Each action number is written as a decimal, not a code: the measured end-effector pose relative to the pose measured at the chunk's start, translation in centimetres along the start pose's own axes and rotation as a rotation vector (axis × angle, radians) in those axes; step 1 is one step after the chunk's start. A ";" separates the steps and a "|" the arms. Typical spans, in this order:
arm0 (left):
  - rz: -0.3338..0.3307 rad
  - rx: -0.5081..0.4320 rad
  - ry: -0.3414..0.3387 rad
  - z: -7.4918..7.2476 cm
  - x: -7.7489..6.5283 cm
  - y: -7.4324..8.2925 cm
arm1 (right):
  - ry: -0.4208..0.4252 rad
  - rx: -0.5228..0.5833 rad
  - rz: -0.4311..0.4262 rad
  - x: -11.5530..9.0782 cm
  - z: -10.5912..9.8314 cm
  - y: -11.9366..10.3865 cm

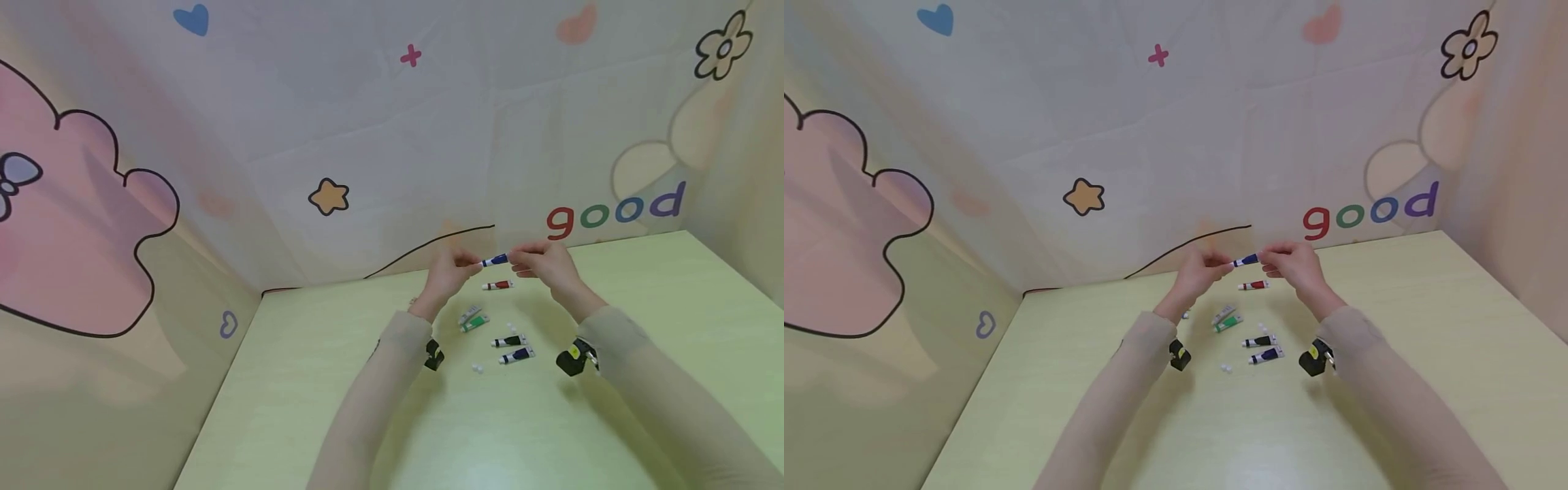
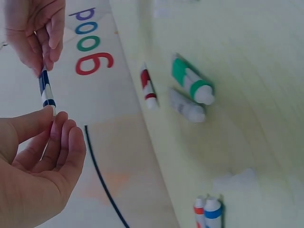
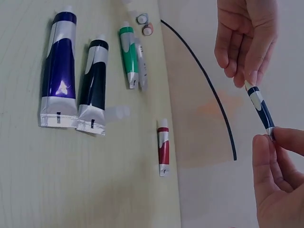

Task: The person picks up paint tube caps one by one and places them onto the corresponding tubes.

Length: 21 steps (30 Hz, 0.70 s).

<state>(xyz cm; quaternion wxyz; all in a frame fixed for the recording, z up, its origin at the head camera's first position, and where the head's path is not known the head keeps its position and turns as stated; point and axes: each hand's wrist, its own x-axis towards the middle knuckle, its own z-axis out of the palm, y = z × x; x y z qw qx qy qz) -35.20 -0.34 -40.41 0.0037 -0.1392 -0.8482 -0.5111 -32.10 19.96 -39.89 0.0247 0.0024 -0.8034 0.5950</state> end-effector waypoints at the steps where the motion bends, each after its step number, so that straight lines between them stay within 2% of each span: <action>1: -0.010 0.002 0.000 0.2 0.1 -0.3 | -0.005 -0.004 0.011 0.1 0.1 0.3; 9: -0.109 0.047 -0.009 1.7 0.3 -1.5 | -0.046 -0.021 0.134 0.9 0.5 2.4; 15: -0.107 0.131 -0.035 2.6 0.6 -2.4 | -0.080 -0.024 0.187 1.2 0.4 3.6; 21: -0.111 0.156 -0.053 3.2 0.6 -2.7 | -0.103 -0.019 0.209 1.3 0.2 4.5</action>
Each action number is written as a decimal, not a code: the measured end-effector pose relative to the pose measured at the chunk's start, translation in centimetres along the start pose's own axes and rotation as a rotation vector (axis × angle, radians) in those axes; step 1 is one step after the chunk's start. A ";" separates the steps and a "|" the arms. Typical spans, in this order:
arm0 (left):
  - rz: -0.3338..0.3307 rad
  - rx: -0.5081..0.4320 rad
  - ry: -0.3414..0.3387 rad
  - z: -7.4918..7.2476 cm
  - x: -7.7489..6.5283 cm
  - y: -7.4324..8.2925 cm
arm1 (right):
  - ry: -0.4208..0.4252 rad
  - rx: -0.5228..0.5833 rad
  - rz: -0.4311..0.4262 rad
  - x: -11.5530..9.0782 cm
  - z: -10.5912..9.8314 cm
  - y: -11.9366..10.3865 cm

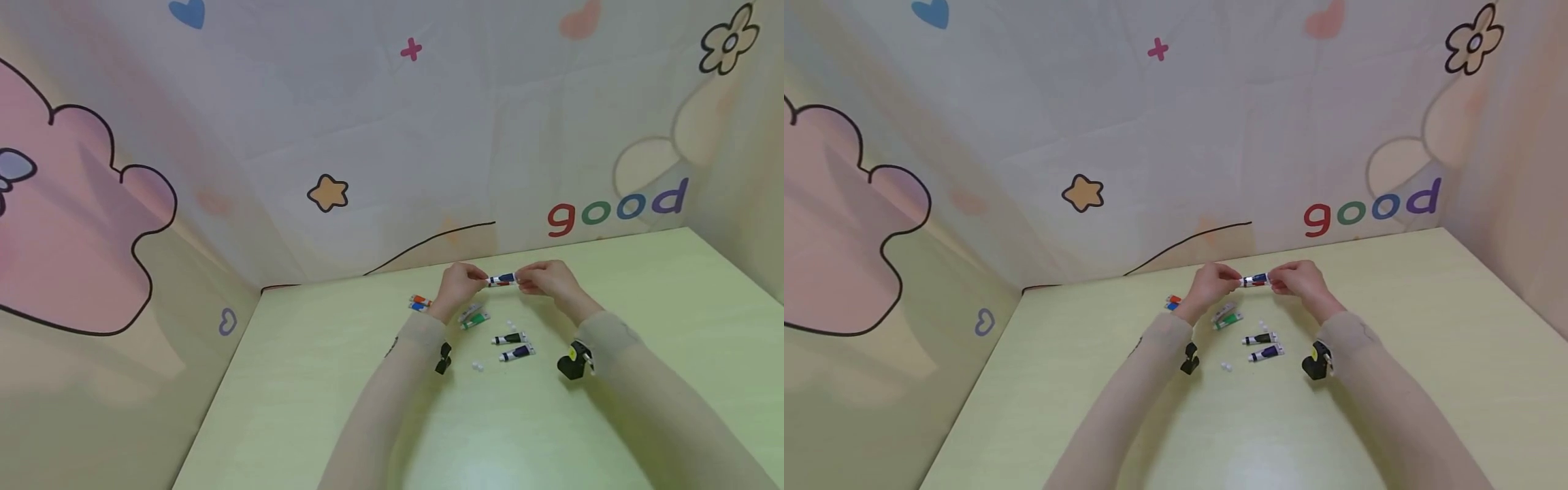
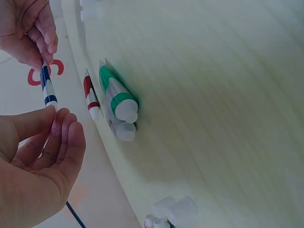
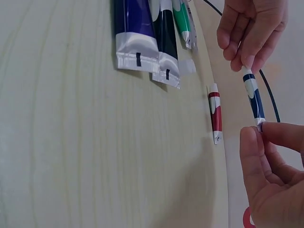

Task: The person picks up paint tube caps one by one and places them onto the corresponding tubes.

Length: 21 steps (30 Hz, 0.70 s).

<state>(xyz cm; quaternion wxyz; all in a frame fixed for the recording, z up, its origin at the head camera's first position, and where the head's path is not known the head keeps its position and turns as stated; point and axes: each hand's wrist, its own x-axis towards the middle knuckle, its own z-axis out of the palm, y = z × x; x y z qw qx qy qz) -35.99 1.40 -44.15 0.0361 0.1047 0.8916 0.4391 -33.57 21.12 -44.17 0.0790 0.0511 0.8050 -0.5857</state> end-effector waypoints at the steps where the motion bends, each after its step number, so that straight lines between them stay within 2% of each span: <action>1: -0.001 0.004 0.000 0.1 0.0 0.0 | -0.001 -0.007 0.005 0.1 0.0 0.0; 12: -0.041 0.088 -0.038 0.9 -0.1 -1.0 | -0.013 -0.093 0.052 1.2 0.4 1.4; 17: -0.045 0.166 -0.045 1.3 0.2 -1.3 | -0.025 -0.068 0.063 1.5 0.7 1.7; 21: -0.049 0.182 -0.039 1.5 0.3 -1.1 | -0.015 -0.051 0.066 1.6 0.8 1.8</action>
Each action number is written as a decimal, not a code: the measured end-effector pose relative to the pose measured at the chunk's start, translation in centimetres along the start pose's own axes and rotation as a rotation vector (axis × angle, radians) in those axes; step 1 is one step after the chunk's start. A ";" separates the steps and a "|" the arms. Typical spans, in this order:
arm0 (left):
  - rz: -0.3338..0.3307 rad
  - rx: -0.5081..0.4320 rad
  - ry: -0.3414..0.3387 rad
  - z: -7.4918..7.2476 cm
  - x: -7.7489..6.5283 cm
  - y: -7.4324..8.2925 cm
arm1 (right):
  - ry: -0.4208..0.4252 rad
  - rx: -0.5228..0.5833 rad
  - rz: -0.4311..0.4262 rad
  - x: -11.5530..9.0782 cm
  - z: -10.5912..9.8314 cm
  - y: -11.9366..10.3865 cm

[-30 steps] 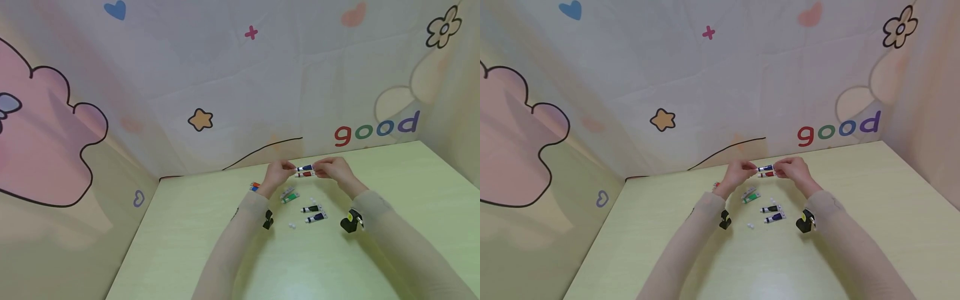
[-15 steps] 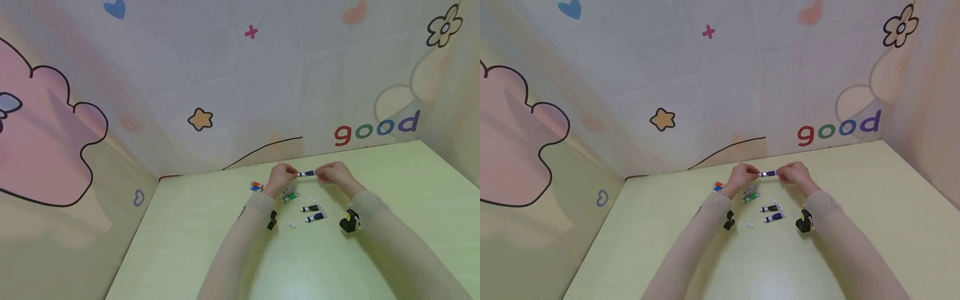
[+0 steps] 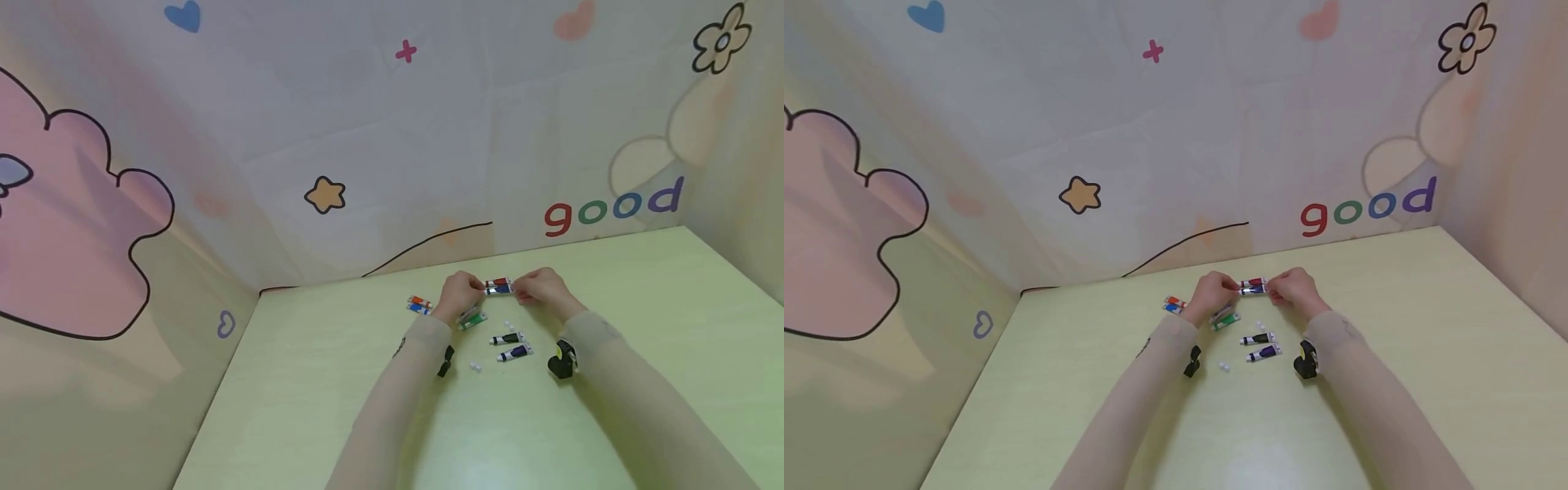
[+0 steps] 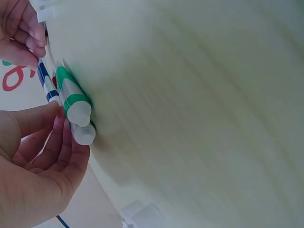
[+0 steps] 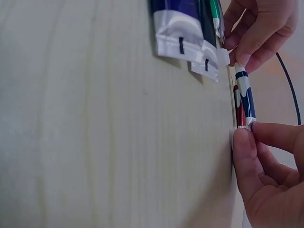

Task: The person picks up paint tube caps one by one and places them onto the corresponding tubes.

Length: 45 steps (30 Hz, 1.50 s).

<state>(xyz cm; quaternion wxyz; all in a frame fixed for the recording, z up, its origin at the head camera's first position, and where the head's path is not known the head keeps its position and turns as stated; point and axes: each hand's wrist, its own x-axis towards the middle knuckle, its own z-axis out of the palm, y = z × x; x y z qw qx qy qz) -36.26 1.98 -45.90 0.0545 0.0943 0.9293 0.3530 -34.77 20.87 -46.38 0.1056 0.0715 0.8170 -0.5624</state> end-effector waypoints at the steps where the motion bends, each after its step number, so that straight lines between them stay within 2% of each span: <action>1: -0.006 -0.002 0.001 0.0 0.0 0.0 | 0.009 -0.010 0.003 0.1 0.0 0.0; 9: -0.049 -0.027 0.026 0.3 0.1 -0.1 | 0.051 -0.052 0.036 0.0 0.4 -0.1; 21: -0.035 -0.032 0.064 0.7 0.2 0.2 | 0.103 -0.062 0.073 0.8 0.6 0.0; 37: -0.074 -0.074 0.079 0.7 0.3 0.2 | 0.123 -0.119 0.038 0.6 0.7 -0.3; 45: -0.061 -0.091 0.082 0.7 0.4 0.0 | 0.121 -0.128 0.017 0.5 0.7 -0.3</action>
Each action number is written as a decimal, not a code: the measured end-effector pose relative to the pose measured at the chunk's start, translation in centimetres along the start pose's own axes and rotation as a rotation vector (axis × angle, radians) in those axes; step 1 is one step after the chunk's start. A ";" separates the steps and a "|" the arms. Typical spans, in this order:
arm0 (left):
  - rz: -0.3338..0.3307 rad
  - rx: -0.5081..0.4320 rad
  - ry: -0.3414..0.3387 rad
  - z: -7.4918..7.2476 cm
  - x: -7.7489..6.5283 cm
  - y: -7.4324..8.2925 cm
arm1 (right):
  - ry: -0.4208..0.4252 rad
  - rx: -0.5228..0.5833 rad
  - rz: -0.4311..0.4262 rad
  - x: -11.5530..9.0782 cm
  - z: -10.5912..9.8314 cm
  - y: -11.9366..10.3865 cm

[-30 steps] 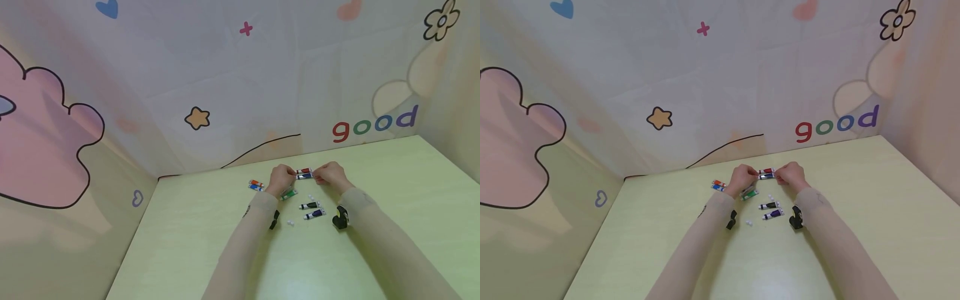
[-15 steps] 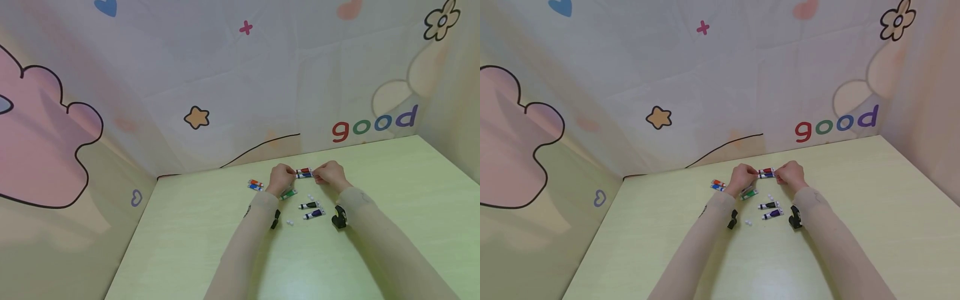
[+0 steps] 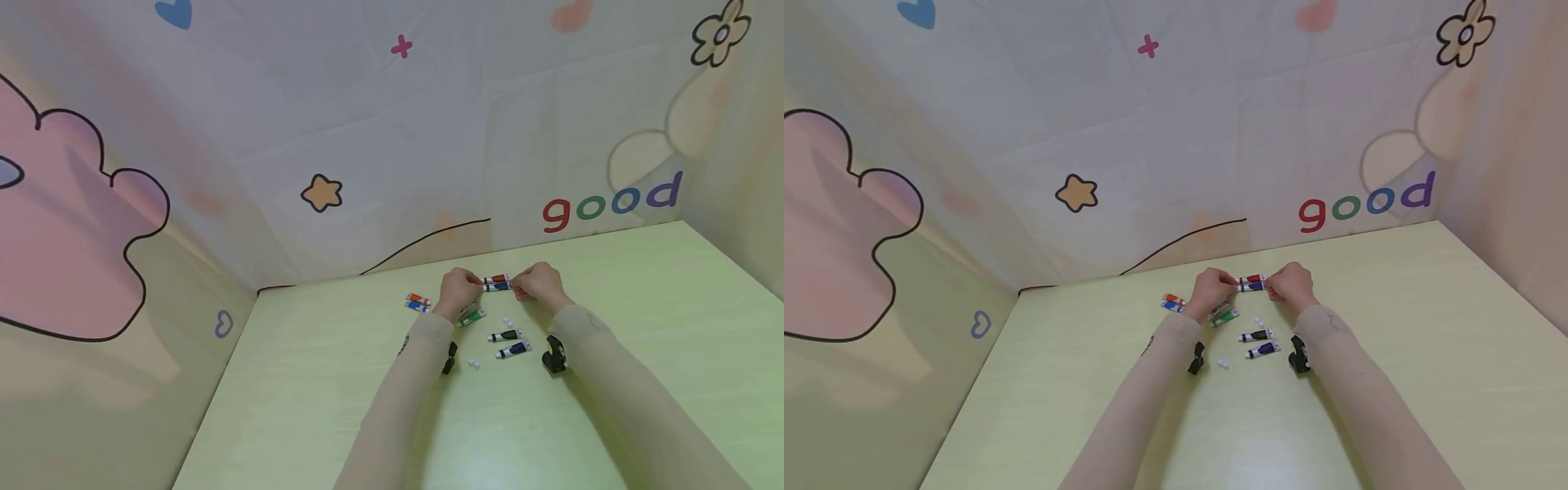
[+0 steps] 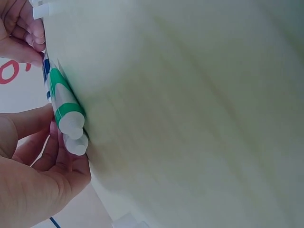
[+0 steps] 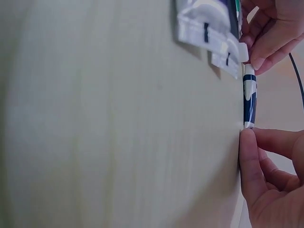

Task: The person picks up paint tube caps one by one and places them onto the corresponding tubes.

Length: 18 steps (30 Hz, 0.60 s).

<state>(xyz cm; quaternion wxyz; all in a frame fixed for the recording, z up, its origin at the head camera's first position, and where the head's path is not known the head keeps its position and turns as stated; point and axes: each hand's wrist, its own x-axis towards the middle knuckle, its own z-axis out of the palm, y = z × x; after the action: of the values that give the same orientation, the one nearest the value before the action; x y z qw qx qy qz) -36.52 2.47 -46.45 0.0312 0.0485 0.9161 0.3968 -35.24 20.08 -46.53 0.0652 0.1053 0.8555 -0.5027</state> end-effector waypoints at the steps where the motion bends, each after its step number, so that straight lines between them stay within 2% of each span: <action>1: 0.002 -0.002 -0.002 0.0 0.0 0.0 | -0.001 0.001 -0.002 -0.1 0.0 0.0; 6: -0.012 -0.075 -0.046 -0.5 -0.2 -0.1 | -0.017 -0.003 -0.017 -0.6 -0.3 0.0; 9: -0.004 -0.115 -0.087 -1.4 -0.1 -0.3 | -0.035 -0.017 -0.025 -0.9 -0.7 -0.2; 12: 0.076 -0.059 -0.098 -3.1 0.2 -0.4 | -0.037 -0.046 -0.031 -1.0 -1.3 -0.4; 15: 0.160 0.058 -0.076 -5.3 0.3 -0.7 | -0.060 -0.075 -0.038 -1.1 -2.0 -0.8; 18: 0.166 0.100 -0.079 -7.6 0.1 -1.5 | -0.116 -0.108 -0.058 -1.5 -3.0 -1.2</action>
<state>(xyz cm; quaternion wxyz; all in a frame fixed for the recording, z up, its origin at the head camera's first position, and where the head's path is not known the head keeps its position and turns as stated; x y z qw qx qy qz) -37.42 -4.08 -42.35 0.0319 0.1414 0.9256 0.3497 -34.05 21.94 -43.77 0.1055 0.0475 0.8790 -0.4627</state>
